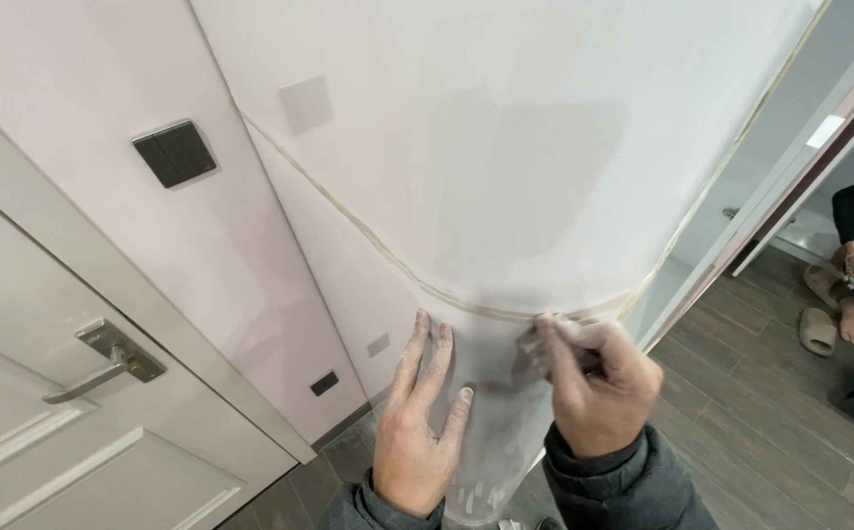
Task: Sanding a curved wall corner using sandpaper to achieve a smooth finish, including checking the surface texture by hand.
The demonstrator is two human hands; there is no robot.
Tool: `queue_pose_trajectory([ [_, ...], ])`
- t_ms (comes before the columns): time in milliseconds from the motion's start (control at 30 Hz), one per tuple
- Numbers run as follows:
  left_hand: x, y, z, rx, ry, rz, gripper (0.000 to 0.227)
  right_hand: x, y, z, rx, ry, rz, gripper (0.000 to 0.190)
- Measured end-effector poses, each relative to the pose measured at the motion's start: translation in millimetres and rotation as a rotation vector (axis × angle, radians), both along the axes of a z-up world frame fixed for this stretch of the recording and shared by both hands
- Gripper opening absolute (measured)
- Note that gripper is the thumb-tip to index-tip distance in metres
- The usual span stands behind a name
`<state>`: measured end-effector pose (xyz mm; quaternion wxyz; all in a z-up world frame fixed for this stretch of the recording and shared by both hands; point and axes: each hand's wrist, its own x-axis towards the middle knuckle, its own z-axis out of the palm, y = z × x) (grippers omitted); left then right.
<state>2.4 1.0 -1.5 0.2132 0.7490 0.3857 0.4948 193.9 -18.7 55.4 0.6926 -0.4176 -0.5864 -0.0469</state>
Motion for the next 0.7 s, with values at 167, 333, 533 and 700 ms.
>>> queue_pose_trajectory([
  [167, 0.5, 0.5, 4.1, 0.000, 0.005, 0.002, 0.067, 4.7, 6.2, -15.1, 0.012, 0.057, -0.080, 0.021],
  [333, 2.5, -3.1, 2.0, -0.003, -0.008, 0.011, 0.065, 9.5, 2.6, -9.8, 0.045, -0.033, 0.003, 0.018],
  [533, 2.8, -3.0, 1.7, 0.010, -0.003, 0.005, 0.064, 4.6, 5.4, -11.1, 0.051, -0.044, 0.028, 0.014],
  [700, 4.6, -3.0, -1.9, 0.002, 0.010, 0.038, 0.064, 4.4, 8.6, -14.5, 0.067, -0.020, -0.016, 0.018],
])
